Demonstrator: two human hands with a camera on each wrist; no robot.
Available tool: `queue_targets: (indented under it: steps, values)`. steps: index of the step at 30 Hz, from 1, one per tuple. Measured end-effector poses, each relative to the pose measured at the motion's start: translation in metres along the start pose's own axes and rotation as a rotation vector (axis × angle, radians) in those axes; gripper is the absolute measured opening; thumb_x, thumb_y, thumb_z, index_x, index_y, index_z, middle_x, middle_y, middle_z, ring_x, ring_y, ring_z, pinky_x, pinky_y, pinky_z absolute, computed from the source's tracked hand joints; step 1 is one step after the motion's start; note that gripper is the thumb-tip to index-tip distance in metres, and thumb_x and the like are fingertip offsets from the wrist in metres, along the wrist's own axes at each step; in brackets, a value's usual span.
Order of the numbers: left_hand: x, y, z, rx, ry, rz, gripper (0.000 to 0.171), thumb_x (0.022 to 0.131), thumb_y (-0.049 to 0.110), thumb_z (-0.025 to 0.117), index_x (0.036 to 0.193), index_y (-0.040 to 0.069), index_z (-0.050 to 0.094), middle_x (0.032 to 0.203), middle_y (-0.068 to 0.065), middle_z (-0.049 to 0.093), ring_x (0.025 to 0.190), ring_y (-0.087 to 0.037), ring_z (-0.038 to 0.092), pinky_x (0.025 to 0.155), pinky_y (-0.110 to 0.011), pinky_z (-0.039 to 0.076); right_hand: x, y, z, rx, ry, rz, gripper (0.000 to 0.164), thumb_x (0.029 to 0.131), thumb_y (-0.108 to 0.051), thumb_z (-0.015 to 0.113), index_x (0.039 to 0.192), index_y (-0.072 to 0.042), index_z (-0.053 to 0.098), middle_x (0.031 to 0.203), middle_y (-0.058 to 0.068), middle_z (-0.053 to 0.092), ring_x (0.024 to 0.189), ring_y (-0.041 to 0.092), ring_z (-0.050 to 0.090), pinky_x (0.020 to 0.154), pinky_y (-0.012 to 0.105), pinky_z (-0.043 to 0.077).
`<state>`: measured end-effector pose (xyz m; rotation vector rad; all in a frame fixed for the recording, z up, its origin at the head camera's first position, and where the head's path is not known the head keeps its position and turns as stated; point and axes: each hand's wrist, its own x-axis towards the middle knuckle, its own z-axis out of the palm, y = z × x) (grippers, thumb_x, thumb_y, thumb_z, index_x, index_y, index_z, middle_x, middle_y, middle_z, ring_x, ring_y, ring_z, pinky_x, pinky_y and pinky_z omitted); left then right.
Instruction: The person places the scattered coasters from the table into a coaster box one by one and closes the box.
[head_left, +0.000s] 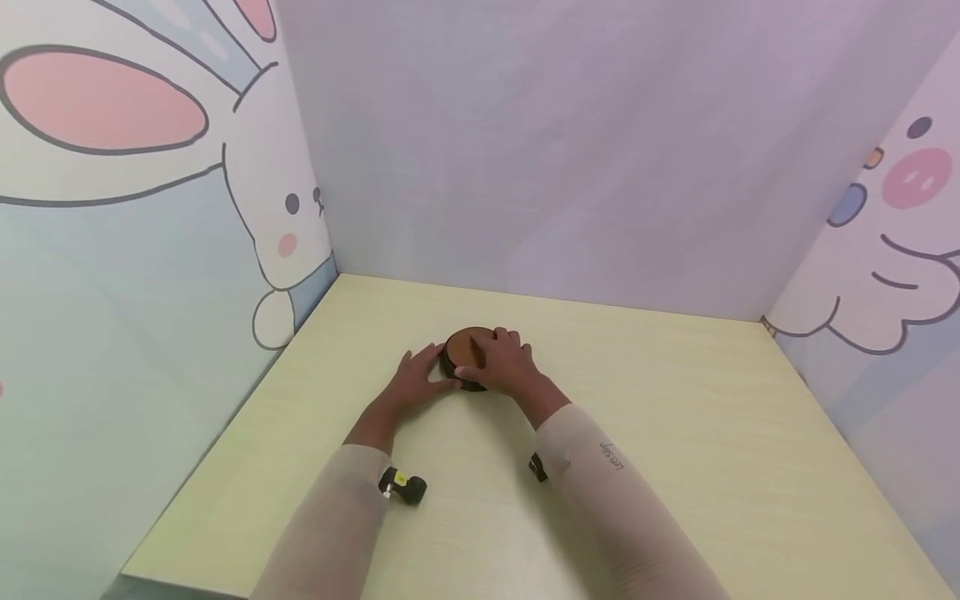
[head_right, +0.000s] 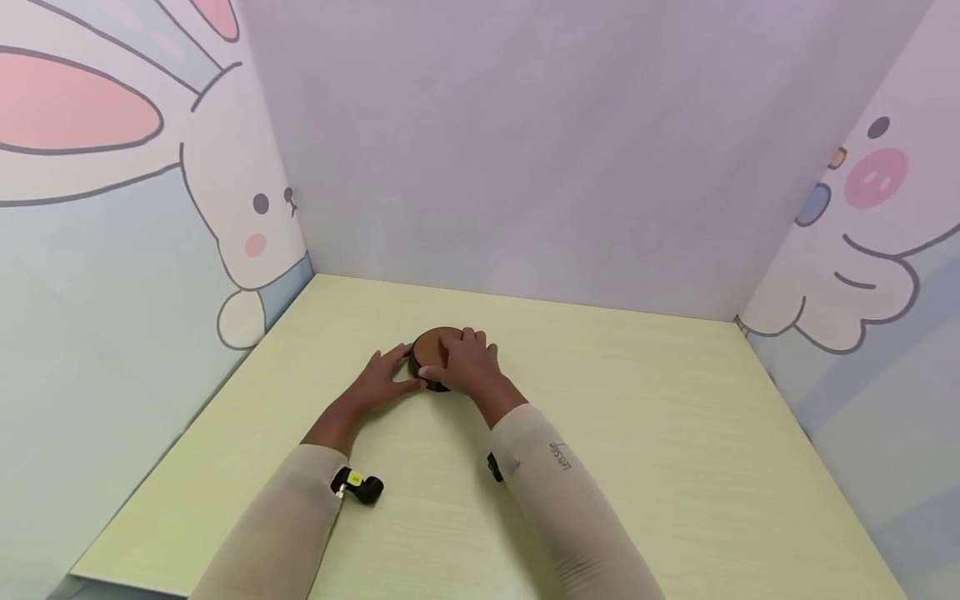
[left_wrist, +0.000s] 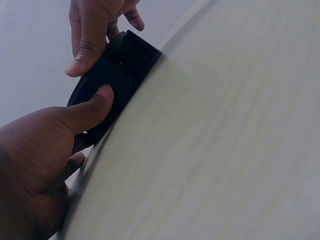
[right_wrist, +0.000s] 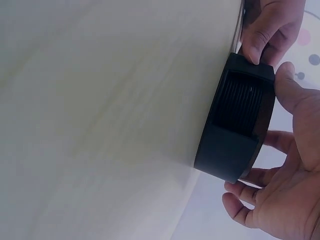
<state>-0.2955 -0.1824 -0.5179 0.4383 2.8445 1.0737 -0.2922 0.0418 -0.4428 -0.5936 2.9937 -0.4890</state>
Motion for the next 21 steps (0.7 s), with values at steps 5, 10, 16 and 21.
queue_targets:
  steps: [5, 10, 16, 21]
  values:
    - [-0.001, 0.000, -0.001, -0.006, 0.002, -0.018, 0.094, 0.102, 0.054, 0.074, 0.175, 0.016, 0.028, 0.181, -0.012, 0.031, 0.171, -0.043, 0.017, 0.142, -0.064, 0.002, 0.001, 0.001, 0.002, 0.049, -0.002, 0.022, 0.096, 0.100, -0.063, 0.071, 0.172, -0.011, 0.033, 0.168, 0.027, 0.041, 0.152, 0.047, 0.043, 0.120, 0.072, 0.041]
    - [-0.006, 0.000, -0.004, -0.027, 0.016, -0.012, 0.104, 0.099, 0.054, 0.077, 0.176, 0.015, 0.020, 0.177, -0.011, 0.039, 0.171, -0.043, 0.018, 0.142, -0.063, 0.001, 0.001, 0.006, 0.003, 0.082, -0.037, 0.032, 0.106, 0.097, -0.064, 0.075, 0.174, -0.012, 0.025, 0.174, 0.027, 0.032, 0.156, 0.049, 0.038, 0.120, 0.073, 0.040]
    - [-0.008, -0.002, -0.003, -0.072, 0.012, -0.039, 0.118, 0.092, 0.067, 0.079, 0.178, 0.023, 0.010, 0.177, -0.005, 0.041, 0.170, -0.053, 0.005, 0.139, -0.071, 0.006, -0.003, 0.020, 0.001, 0.120, -0.084, 0.052, 0.120, 0.089, -0.058, 0.087, 0.176, -0.014, 0.018, 0.178, 0.024, 0.026, 0.161, 0.050, 0.033, 0.124, 0.074, 0.036]
    - [-0.009, -0.003, -0.005, -0.076, 0.016, -0.046, 0.122, 0.090, 0.068, 0.080, 0.178, 0.024, 0.008, 0.178, -0.004, 0.039, 0.167, -0.059, 0.003, 0.137, -0.074, 0.009, -0.012, 0.032, -0.003, 0.167, -0.106, 0.067, 0.131, 0.080, -0.051, 0.096, 0.177, -0.014, 0.015, 0.179, 0.025, 0.024, 0.161, 0.053, 0.033, 0.126, 0.078, 0.034]
